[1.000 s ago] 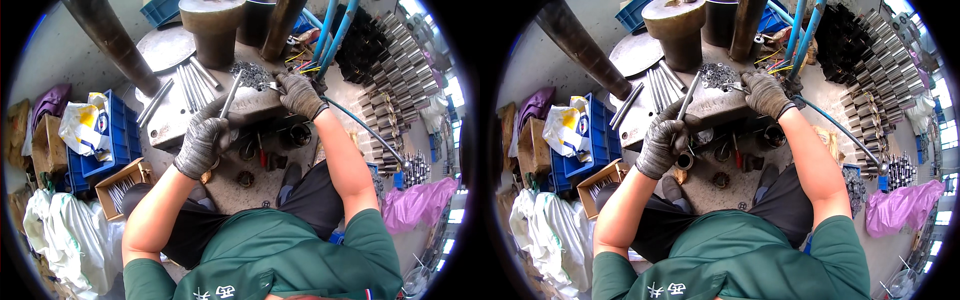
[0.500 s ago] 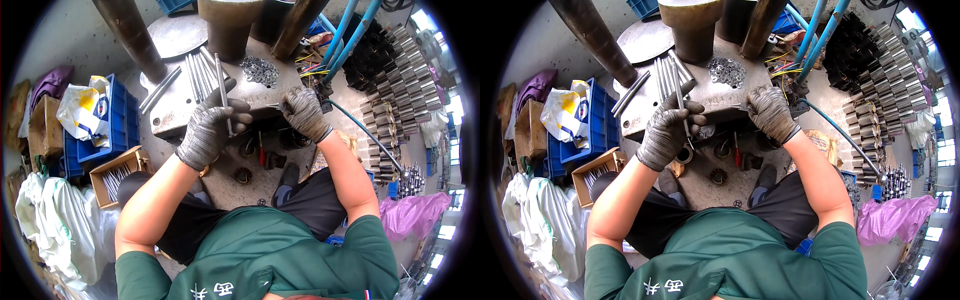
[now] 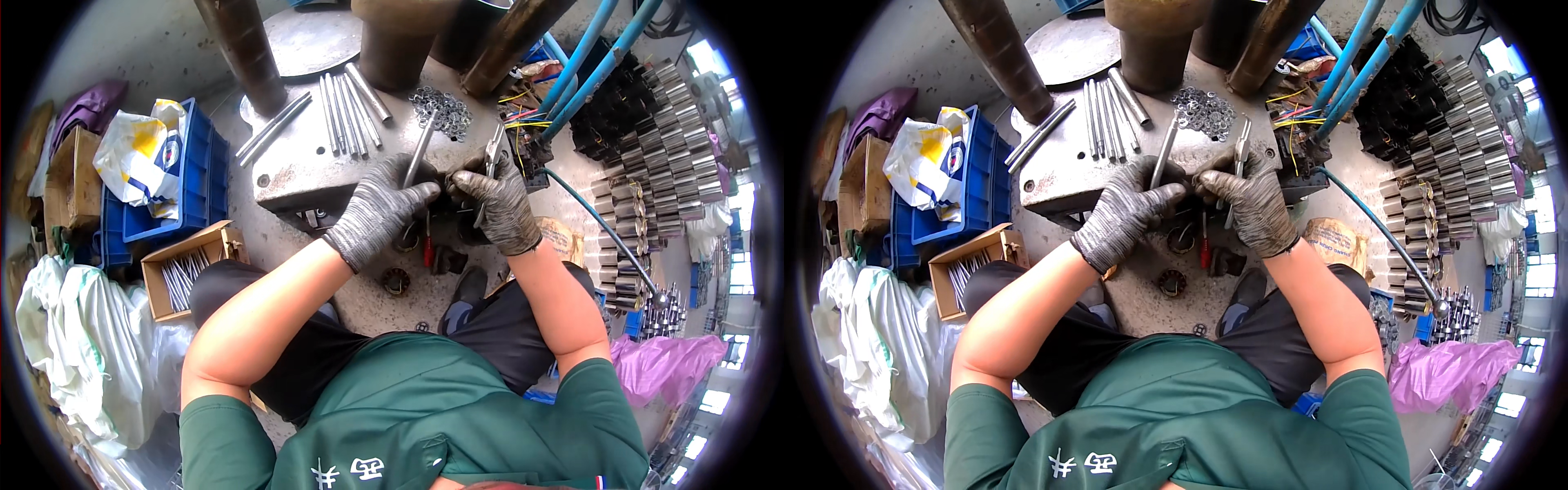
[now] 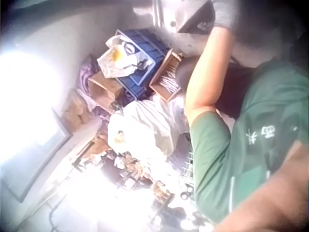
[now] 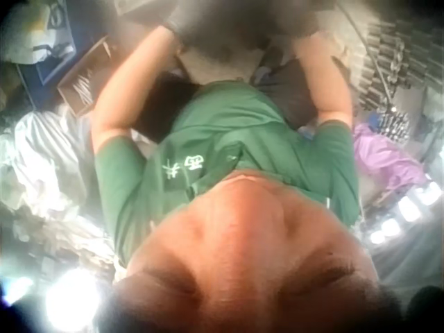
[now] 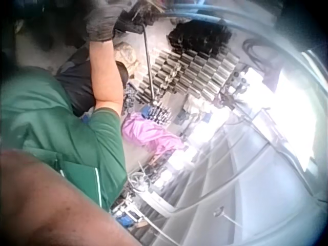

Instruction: The person cleans debris and burrs from metal rods using a handheld tool by hand while seated at a workbench.

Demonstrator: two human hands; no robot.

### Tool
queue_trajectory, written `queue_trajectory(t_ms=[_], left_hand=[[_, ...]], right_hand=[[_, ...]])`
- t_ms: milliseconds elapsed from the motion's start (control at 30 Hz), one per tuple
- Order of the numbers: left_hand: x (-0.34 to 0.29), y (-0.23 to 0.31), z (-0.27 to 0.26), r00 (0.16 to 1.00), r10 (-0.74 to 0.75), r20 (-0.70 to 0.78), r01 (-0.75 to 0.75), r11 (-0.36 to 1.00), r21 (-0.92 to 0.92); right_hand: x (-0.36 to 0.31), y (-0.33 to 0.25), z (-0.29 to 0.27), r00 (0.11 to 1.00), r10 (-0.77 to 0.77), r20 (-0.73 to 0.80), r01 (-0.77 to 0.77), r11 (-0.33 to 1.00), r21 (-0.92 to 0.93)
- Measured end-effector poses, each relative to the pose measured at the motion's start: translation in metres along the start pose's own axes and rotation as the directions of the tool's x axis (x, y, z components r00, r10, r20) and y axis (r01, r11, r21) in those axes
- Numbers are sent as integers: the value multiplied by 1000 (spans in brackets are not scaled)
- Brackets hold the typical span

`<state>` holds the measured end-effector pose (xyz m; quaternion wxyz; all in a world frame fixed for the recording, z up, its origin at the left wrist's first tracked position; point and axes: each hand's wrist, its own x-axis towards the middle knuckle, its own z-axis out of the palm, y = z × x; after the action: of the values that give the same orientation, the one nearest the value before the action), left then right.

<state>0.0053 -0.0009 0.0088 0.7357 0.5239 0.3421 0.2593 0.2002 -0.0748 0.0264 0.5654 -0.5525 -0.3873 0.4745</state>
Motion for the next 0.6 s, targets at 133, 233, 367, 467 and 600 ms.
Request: queue_trajectory(t_ms=[133,233,367,467,600], left_hand=[[1,-3,5,996,83,10,-83,976,201],[3,-4,2,998,68,6,-68,982,178],[3,-2,-1,999,26,30,-29,991,127],[1,5,-1,989,-148,-16,146,984,-100],[3,5,-5,993,-116,20,116,993,9]], right_hand=[[-2,7,7,1000,-10,17,9,996,89],[-3,8,11,1000,-4,25,3,999,44],[-6,9,14,990,-139,-10,135,979,-154],[-7,15,10,954,-290,75,293,855,-429],[-6,14,8,770,-541,338,607,460,-648]])
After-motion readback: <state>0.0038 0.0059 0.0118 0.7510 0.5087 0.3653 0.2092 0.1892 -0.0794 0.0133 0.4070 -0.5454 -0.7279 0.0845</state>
